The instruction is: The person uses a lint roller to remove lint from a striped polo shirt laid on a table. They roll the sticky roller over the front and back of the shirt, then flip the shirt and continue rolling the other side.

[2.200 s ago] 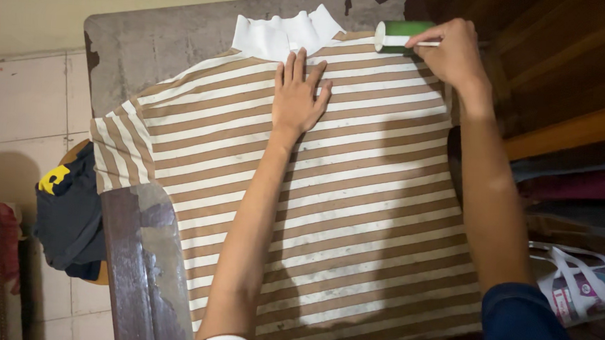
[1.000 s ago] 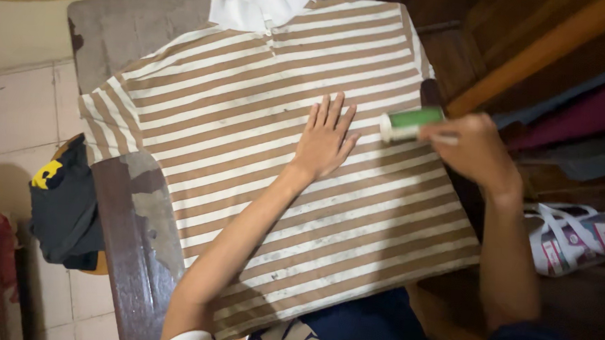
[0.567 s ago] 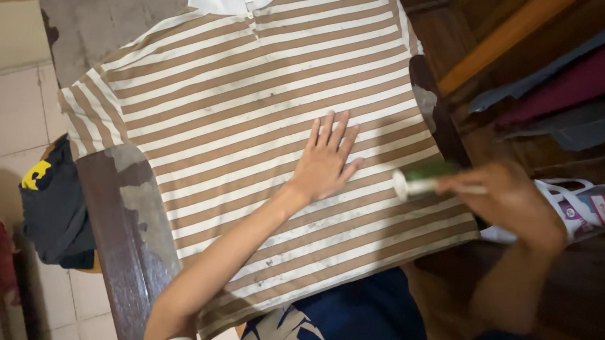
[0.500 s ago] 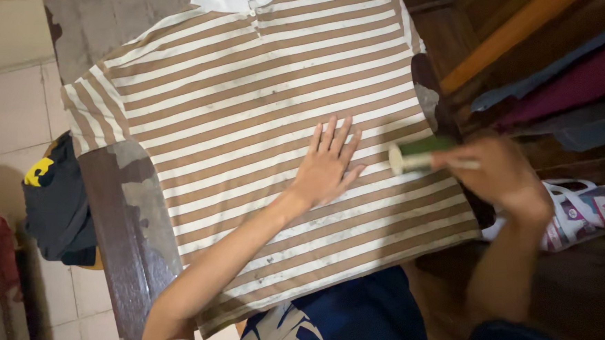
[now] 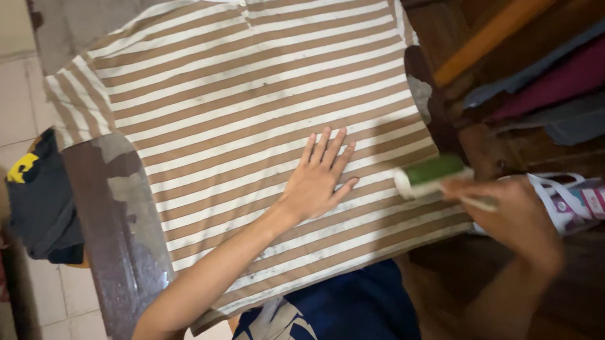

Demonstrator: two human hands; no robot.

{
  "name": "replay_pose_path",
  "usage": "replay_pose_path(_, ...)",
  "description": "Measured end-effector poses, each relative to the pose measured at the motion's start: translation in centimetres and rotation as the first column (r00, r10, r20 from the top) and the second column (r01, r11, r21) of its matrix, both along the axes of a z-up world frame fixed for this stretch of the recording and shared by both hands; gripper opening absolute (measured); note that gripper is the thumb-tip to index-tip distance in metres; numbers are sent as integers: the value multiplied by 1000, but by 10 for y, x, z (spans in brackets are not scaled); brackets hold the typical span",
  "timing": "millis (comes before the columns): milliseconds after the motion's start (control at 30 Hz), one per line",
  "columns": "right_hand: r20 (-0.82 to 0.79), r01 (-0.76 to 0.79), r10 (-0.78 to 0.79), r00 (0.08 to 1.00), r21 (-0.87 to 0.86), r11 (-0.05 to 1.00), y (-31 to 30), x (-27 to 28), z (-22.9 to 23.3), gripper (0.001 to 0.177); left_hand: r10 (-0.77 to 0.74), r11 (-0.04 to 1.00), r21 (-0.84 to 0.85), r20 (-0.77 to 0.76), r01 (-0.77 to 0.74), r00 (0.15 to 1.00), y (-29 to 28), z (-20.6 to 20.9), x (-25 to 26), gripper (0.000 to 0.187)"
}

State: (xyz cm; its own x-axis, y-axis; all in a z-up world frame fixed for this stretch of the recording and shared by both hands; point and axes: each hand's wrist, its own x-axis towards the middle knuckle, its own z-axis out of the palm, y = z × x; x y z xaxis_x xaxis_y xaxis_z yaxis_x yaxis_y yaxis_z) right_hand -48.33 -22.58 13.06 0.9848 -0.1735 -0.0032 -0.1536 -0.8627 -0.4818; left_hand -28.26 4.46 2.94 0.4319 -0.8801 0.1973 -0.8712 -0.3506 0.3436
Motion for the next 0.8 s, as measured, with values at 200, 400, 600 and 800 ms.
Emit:
replay_pose_path(200,39,-220,218,975,76,973,-7,-33,7,22,0,1000,19,14,0,1000,-1,-1,0,70)
replay_pose_path(400,-10,-144,144,990,-86,986,-29,58,-17,19,3,1000,13,1,-3,1000,-1,2,-1,70)
replay_pose_path(600,61,91,-100,993,142,986,-10,159,-18,10,5,999,35,11,-5,1000,-1,1,-1,70)
replay_pose_path(800,-51,80,-81,995,-10,997,0,111,-9,20,3,999,42,25,-4,1000,-1,4,0,70)
